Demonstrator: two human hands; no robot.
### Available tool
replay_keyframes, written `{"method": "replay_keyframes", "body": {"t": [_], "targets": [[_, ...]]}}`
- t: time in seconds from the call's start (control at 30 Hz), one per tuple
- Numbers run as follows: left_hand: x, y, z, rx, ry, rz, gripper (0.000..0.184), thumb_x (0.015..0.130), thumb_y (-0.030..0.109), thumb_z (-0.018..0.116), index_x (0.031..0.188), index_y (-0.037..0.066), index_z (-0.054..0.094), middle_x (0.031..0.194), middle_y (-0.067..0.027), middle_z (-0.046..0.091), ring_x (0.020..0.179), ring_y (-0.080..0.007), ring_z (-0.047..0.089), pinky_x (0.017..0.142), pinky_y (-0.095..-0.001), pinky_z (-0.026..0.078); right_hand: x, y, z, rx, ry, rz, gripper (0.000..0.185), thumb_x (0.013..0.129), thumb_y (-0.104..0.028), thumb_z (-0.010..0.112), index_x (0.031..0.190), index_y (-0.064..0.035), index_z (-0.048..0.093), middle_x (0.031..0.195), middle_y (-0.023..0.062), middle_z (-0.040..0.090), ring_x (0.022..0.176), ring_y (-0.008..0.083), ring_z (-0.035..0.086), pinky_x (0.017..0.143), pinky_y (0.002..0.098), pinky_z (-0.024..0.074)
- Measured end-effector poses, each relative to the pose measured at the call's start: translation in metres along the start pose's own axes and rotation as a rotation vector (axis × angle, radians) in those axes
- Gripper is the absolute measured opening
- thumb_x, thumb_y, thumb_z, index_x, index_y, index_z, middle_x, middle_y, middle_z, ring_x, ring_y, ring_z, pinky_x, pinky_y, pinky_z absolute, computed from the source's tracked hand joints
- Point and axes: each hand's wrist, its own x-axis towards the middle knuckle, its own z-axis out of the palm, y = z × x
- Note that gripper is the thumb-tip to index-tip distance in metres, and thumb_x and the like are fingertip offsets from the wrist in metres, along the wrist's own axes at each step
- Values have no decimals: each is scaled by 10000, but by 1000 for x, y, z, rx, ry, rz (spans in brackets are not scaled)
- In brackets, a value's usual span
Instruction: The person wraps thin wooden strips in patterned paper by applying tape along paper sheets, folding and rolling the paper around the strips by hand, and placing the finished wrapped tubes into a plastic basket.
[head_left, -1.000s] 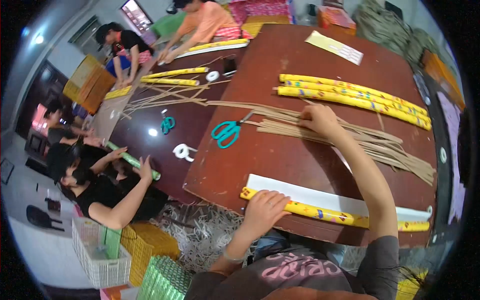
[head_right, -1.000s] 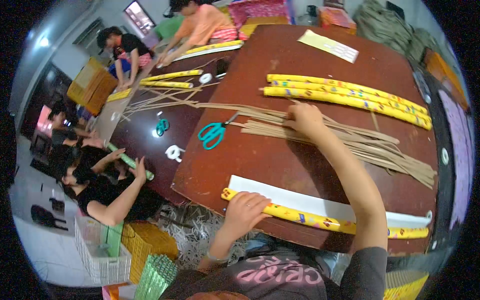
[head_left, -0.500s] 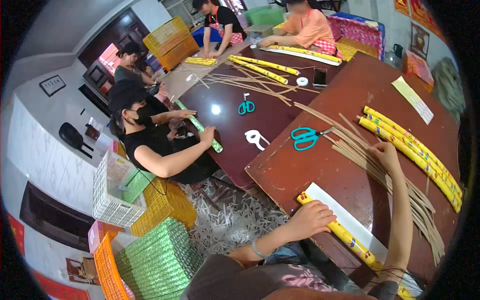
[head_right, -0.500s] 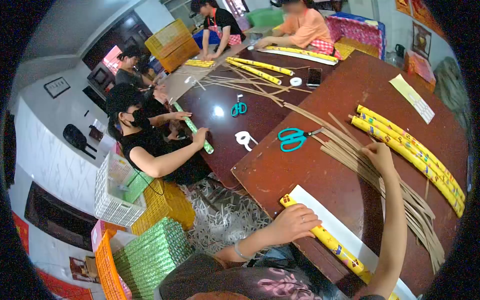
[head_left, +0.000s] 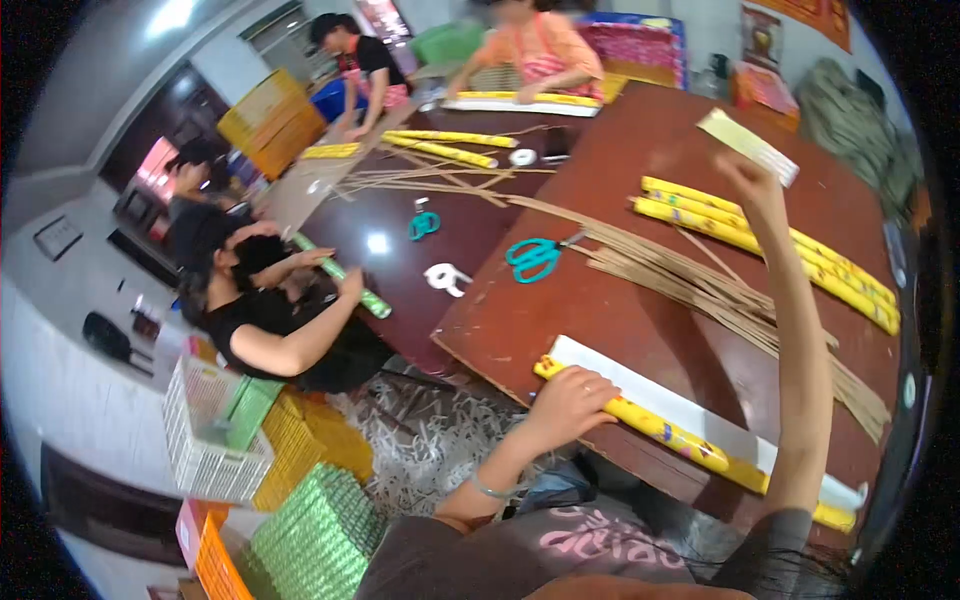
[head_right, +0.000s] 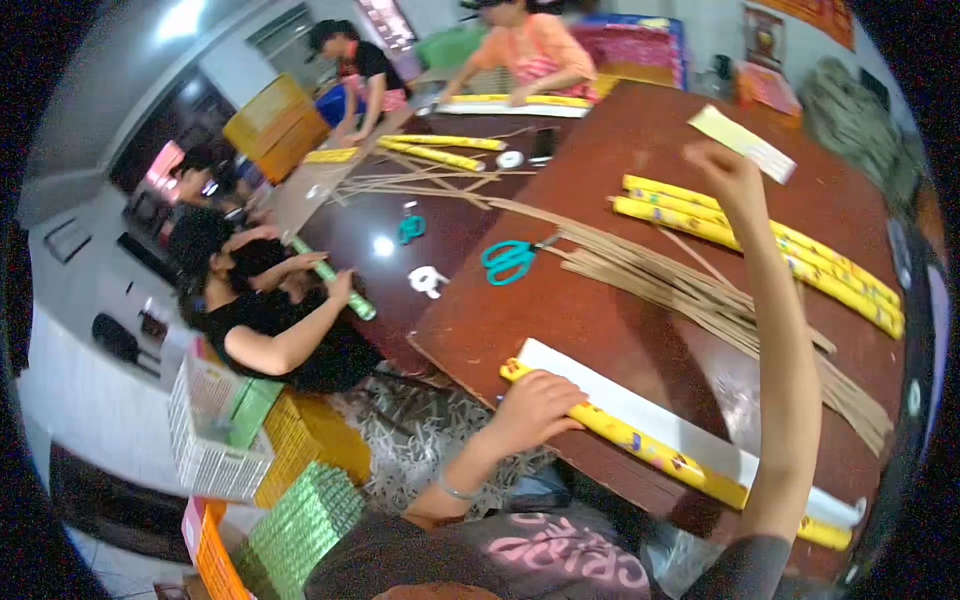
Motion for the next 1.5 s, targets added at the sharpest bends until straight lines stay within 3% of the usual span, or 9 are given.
{"method": "replay_keyframes", "body": {"t": [0.03, 0.1, 0.13, 0.2, 0.37, 0.57, 0.77, 1.2, 1.5], "targets": [[1, 1, -2, -8, 4, -7, 416, 810, 321, 747, 1141, 82, 669, 1096, -71, 681, 1053, -277, 624, 957, -438, 458, 10, -31, -26, -105, 13, 81, 239, 940, -258, 706, 998, -29, 740, 816, -36, 647, 743, 50, 552, 603, 217, 415], [1, 2, -2, -22, 18, -35, 404, 810, 315, 756, 1138, 93, 676, 1078, -76, 684, 1046, -289, 625, 948, -448, 458, 40, -42, -72, 276, 121, -185, 268, 970, -303, 674, 1105, -73, 701, 828, -45, 636, 649, 42, 469, 540, 199, 334], [2, 4, -2, -49, 8, -18, 404, 810, 315, 756, 1138, 93, 676, 1078, -76, 684, 1046, -289, 625, 948, -448, 458, 42, -83, -121, -47, 37, -81, 306, 973, -340, 662, 1131, -80, 693, 905, -42, 658, 729, 44, 521, 633, 200, 392], [3, 3, -4, -9, 9, -23, 397, 799, 312, 765, 1119, 93, 681, 1056, -77, 687, 1037, -292, 627, 935, -447, 460, 52, -118, -189, -72, 279, -203, 383, 992, -432, 577, 1164, -110, 695, 996, -8, 666, 973, 88, 576, 859, 217, 420], [8, 5, -8, -37, -5, -25, 379, 777, 296, 777, 1072, 79, 682, 1050, -87, 699, 1007, -299, 638, 905, -445, 463, -22, -178, -350, -597, 508, -226, 346, 982, -384, 592, 1151, -100, 691, 965, 5, 673, 904, 82, 569, 795, 213, 415], [6, 5, -6, -36, -10, -40, 406, 762, 278, 795, 1102, 87, 682, 1059, -80, 692, 1023, -301, 625, 950, -451, 432, -190, -173, -482, -1068, 467, 254, 302, 969, -328, 609, 1135, -87, 686, 928, 21, 682, 820, 75, 560, 718, 209, 410], [9, 9, -9, -40, -21, -48, 431, 759, 264, 798, 1131, 84, 677, 1077, -87, 676, 1045, -297, 612, 957, -451, 420, -333, -152, -530, -1146, 248, 810, 261, 957, -271, 627, 1119, -74, 682, 890, 36, 691, 737, 68, 551, 640, 205, 405], [5, 2, -5, -32, -35, -12, 383, 806, 256, 752, 1134, 81, 661, 1085, -61, 677, 1060, -273, 611, 950, -442, 414, -193, -207, -300, -466, -168, 759, 185, 930, -149, 666, 1084, -46, 671, 810, 70, 710, 556, 53, 533, 473, 195, 394], [2, 4, -8, 11, -64, -18, 425, 820, 302, 744, 1177, 94, 645, 1144, -49, 650, 1121, -241, 585, 977, -431, 407, -189, -115, -51, 291, -686, 922, 109, 945, -55, 657, 1038, 0, 671, 728, 77, 710, 413, 38, 468, 376, 196, 346]]}}
